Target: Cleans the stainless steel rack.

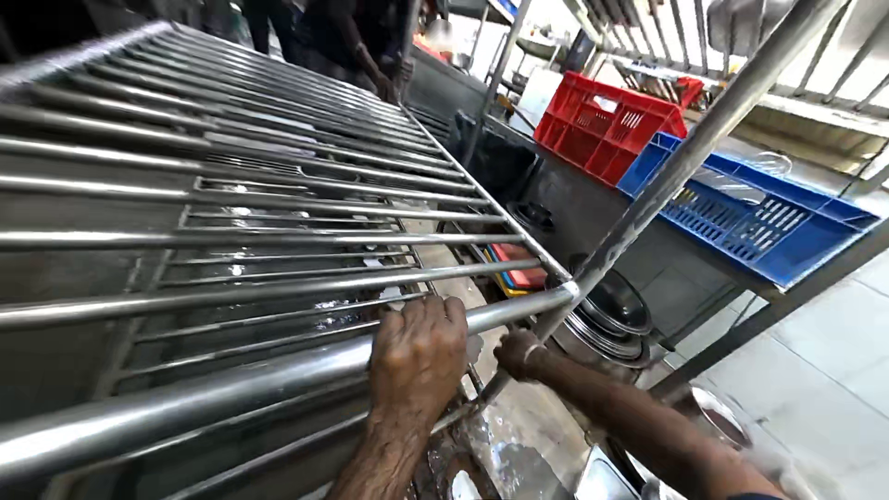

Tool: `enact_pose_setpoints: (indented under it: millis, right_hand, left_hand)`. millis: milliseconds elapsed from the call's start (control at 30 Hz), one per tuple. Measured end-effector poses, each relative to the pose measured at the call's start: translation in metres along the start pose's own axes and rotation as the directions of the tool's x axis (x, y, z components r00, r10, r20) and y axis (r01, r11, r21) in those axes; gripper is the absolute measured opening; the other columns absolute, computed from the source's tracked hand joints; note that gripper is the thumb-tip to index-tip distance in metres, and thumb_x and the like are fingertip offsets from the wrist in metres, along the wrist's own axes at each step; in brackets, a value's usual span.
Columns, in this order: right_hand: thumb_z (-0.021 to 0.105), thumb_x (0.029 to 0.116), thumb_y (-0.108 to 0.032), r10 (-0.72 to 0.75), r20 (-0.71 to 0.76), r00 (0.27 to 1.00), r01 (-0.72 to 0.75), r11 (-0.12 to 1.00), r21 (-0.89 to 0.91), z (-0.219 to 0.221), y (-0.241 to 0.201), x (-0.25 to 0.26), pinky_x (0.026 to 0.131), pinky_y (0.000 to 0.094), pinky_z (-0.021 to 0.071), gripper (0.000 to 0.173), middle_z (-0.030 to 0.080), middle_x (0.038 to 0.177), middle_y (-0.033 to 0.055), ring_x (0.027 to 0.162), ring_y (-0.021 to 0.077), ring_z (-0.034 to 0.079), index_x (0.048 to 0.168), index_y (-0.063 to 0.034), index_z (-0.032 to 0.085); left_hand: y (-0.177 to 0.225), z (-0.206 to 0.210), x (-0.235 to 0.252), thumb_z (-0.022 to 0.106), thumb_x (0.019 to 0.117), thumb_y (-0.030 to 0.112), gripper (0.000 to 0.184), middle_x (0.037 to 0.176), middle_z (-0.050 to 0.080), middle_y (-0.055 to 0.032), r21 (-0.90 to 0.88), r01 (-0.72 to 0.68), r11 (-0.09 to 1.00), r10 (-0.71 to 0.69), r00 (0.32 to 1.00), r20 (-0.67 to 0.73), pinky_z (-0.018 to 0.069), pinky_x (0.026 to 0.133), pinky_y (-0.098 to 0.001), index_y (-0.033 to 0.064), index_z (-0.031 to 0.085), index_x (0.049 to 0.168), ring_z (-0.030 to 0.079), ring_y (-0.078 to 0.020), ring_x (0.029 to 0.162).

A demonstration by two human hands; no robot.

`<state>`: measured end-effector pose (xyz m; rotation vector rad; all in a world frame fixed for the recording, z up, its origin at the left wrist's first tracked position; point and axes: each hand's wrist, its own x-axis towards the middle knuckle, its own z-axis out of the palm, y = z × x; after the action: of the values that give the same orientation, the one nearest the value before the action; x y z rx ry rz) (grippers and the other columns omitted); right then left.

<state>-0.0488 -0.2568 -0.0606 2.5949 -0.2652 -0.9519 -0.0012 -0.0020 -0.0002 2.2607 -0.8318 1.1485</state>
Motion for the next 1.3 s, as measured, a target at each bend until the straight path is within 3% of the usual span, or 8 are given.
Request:
enact_pose_setpoints:
  millis: [133, 267, 467, 600, 700, 833, 1067, 1300]
  right_hand:
    - [0.069, 0.0967, -0.024, -0.238, 0.001, 0.971, 0.237, 0.968, 0.076, 0.008, -0.007, -0.071, 0.093, 0.0692, 0.049, 0.042, 0.059, 0.136, 0.0241, 0.119, 0.0483, 0.06, 0.135, -0.0072, 0.062]
    - [0.068, 0.0977, -0.033, -0.23, -0.341, 0.912, 0.317, 0.921, 0.228, -0.004, 0.007, -0.164, 0.097, 0.0615, 0.0521, 0.045, 0.065, 0.134, 0.0164, 0.12, 0.0385, 0.064, 0.138, -0.0148, 0.063]
    - [0.068, 0.0955, -0.04, 0.073, -0.864, 0.498, 0.169, 0.969, 0.18, -0.079, 0.05, -0.213, 0.083, 0.0486, 0.0617, 0.045, 0.07, 0.123, 0.0086, 0.102, 0.0235, 0.072, 0.131, -0.0135, 0.067]
    - [0.068, 0.0973, -0.042, 0.34, -0.692, 0.637, -0.155, 0.936, 0.317, -0.135, 0.068, -0.14, 0.098, 0.0598, 0.0529, 0.057, 0.06, 0.137, 0.0204, 0.124, 0.0391, 0.061, 0.144, -0.0099, 0.056]
    - [0.066, 0.0966, -0.042, 0.479, -0.442, 0.758, -0.377, 0.876, 0.302, -0.145, 0.063, -0.096, 0.089, 0.0659, 0.0523, 0.046, 0.065, 0.125, 0.0243, 0.117, 0.0444, 0.063, 0.124, -0.0045, 0.066]
    - [0.068, 0.096, -0.046, 0.349, -0.205, 0.915, -0.317, 0.933, 0.17, -0.168, 0.069, -0.1, 0.088, 0.0651, 0.0512, 0.048, 0.069, 0.108, 0.0233, 0.106, 0.0427, 0.067, 0.109, 0.0005, 0.068]
    - [0.081, 0.0844, -0.027, 0.422, -0.144, 0.895, -0.41, 0.906, 0.107, -0.171, 0.092, -0.063, 0.083, 0.0666, 0.0526, 0.031, 0.07, 0.105, 0.023, 0.103, 0.0434, 0.067, 0.099, -0.0016, 0.07]
    - [0.079, 0.0852, -0.034, 0.437, 0.038, 0.899, -0.433, 0.872, 0.228, -0.179, 0.15, -0.022, 0.085, 0.0616, 0.0516, 0.042, 0.069, 0.104, 0.0208, 0.097, 0.036, 0.067, 0.108, -0.0007, 0.07]
  left_hand:
    - [0.003, -0.004, 0.003, 0.081, 0.0683, 0.025, 0.024, 0.072, 0.065, -0.0076, 0.035, 0.0, 0.999, -0.001, 1.0, 0.025, 0.0477, 0.061, -0.0448, 0.009, 0.069, 0.082, 0.066, -0.027, 0.068]
    - [0.004, -0.005, 0.004, 0.081, 0.0679, 0.027, 0.024, 0.072, 0.066, -0.0076, 0.049, 0.01, 0.999, -0.011, 0.999, 0.034, 0.0479, 0.061, -0.0443, 0.0091, 0.069, 0.08, 0.067, -0.0267, 0.069]
    - [0.005, -0.006, 0.003, 0.081, 0.0697, 0.024, 0.024, 0.071, 0.064, -0.0089, 0.033, 0.017, 0.999, -0.019, 0.998, 0.055, 0.0474, 0.061, -0.0471, 0.0077, 0.067, 0.08, 0.066, -0.0289, 0.068]
    - [0.004, -0.004, 0.0, 0.082, 0.0706, 0.027, 0.026, 0.073, 0.065, -0.0086, 0.028, 0.019, 0.999, -0.021, 0.998, 0.064, 0.0477, 0.062, -0.0465, 0.0086, 0.067, 0.081, 0.066, -0.0287, 0.068]
    - [0.003, -0.004, -0.001, 0.081, 0.0706, 0.024, 0.024, 0.072, 0.064, -0.0095, 0.003, 0.005, 1.0, -0.005, 0.999, 0.037, 0.0489, 0.062, -0.0466, 0.0078, 0.067, 0.081, 0.066, -0.0296, 0.069]
    - [0.001, -0.004, -0.002, 0.078, 0.073, 0.023, 0.022, 0.072, 0.062, -0.0099, -0.009, -0.005, 1.0, 0.006, 1.0, 0.019, 0.0464, 0.06, -0.045, 0.007, 0.066, 0.081, 0.065, -0.0295, 0.068]
    - [-0.005, -0.004, -0.005, 0.074, 0.0771, 0.025, 0.022, 0.078, 0.065, -0.0116, -0.004, -0.056, 0.998, 0.057, 0.997, 0.046, 0.0481, 0.063, -0.0473, 0.0061, 0.067, 0.087, 0.067, -0.0313, 0.073]
    - [-0.003, 0.001, -0.005, 0.076, 0.0728, 0.028, 0.025, 0.075, 0.064, -0.0098, -0.02, -0.035, 0.999, 0.035, 0.999, -0.014, 0.0474, 0.061, -0.0458, 0.0074, 0.066, 0.083, 0.066, -0.0296, 0.069]
